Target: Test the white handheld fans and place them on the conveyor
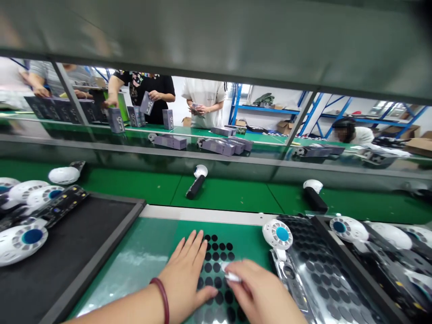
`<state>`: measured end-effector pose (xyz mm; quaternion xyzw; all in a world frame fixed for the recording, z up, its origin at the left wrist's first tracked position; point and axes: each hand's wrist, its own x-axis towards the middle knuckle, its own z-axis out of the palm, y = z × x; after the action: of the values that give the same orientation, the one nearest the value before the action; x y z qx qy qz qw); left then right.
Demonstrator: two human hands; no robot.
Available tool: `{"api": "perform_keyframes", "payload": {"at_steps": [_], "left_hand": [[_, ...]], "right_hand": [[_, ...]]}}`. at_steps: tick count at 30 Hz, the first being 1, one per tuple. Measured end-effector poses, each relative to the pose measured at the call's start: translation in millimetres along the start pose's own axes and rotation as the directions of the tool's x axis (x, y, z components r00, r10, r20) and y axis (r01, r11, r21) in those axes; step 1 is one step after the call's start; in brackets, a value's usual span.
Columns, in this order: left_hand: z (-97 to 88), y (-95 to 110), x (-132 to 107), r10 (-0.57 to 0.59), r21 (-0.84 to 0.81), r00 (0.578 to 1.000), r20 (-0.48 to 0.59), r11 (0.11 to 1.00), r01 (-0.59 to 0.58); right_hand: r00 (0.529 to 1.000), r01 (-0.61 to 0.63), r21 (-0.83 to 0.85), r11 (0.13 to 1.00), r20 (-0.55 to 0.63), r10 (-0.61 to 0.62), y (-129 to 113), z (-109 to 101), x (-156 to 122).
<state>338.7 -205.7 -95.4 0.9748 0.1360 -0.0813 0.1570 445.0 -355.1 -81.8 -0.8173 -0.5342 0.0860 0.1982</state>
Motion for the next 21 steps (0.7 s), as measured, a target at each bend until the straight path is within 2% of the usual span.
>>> {"api": "perform_keyframes", "payload": {"at_steps": [2, 4, 8, 11, 17, 21], "left_hand": [[-2.6, -3.4, 3.6, 0.063, 0.02, 0.998, -0.003, 0.998, -0.063], [-4.1, -6.7, 7.3, 0.112, 0.022, 0.994, -0.019, 0.994, -0.111], [0.2, -11.1, 9.5, 0.136, 0.004, 0.99, -0.04, 0.991, -0.136], [3.4, -12.8, 9.2, 0.138, -0.011, 0.99, -0.033, 0.99, -0.138], [2.4, -12.8, 10.3, 0.135, -0.002, 0.991, -0.018, 0.991, -0.135], [0.7, -13.1, 8.8, 0.135, -0.008, 0.991, -0.023, 0.991, -0.136]], "right_hand": [[1.0, -0.02, -0.101, 0.995, -0.022, 0.018, -4.1, -10.6, 22.1], [1.0, -0.024, -0.148, 0.989, -0.022, 0.021, -3.6, -9.8, 41.2], [0.998, 0.056, -0.165, 0.985, 0.049, -0.048, 9.1, 0.6, 64.5], [0.988, 0.126, -0.162, 0.979, 0.11, -0.109, 18.0, 0.1, 75.0], [0.973, 0.165, -0.096, 0.982, 0.178, -0.147, 24.3, -2.3, 95.2], [0.985, 0.123, 0.06, 0.991, 0.113, -0.129, 22.3, -14.8, 87.6]]}}
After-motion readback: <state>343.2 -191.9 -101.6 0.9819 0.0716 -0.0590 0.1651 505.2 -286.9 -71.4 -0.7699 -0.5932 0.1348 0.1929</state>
